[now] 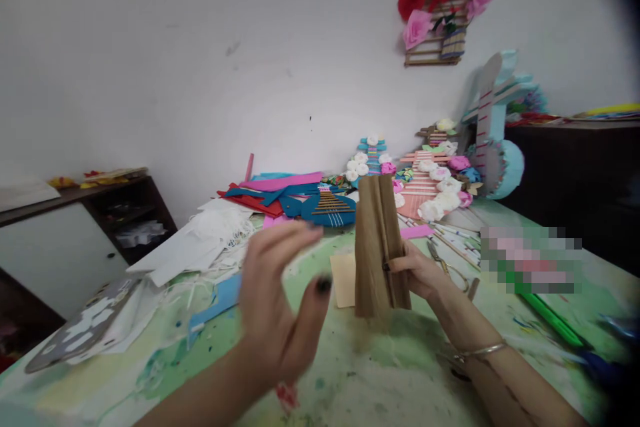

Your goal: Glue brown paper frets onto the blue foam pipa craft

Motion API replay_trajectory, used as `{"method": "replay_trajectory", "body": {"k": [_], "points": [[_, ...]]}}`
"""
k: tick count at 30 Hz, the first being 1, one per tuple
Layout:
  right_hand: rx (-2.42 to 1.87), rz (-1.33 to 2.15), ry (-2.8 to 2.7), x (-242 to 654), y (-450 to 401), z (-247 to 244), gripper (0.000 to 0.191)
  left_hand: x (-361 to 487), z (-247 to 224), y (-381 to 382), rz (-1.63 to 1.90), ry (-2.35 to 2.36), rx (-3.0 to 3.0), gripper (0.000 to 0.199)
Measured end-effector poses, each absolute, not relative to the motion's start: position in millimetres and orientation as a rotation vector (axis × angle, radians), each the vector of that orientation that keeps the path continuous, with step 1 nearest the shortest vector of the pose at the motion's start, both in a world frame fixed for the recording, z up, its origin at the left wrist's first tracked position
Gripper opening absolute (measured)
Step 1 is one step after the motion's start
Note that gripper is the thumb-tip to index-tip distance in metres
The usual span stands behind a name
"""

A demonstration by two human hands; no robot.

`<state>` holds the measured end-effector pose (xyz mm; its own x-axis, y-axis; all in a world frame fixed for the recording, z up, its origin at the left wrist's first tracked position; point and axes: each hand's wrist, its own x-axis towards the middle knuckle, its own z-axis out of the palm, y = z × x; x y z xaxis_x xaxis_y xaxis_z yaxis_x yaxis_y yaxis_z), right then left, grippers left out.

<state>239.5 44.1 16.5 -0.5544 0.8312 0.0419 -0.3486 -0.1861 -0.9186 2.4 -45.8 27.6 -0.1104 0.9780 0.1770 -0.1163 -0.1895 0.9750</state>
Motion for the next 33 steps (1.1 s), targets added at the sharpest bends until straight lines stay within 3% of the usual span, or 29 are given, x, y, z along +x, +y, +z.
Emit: {"method": "replay_trajectory", "body": {"k": [3,8,15,20,33], "points": [[-0.604,1.908,-1.322,231,35,16,0.054,19,41,-29,1.445,1.010,1.163,0.065],[-0.626,1.960,-1.374,218,31,7,0.053,33,15,-11,1.105,0.771,0.932,0.053],[-0.474,2.077,-1.440,221,33,5,0.056,33,-18,-7,1.101,0.644,0.765,0.046],[-0.647,1.954,-1.400,223,37,5,0.051,28,-7,-6,1.341,0.790,0.813,0.054],[-1.222,1.567,-1.335,239,66,-4,0.037,7,-14,7,1.348,1.020,0.962,0.054]]}}
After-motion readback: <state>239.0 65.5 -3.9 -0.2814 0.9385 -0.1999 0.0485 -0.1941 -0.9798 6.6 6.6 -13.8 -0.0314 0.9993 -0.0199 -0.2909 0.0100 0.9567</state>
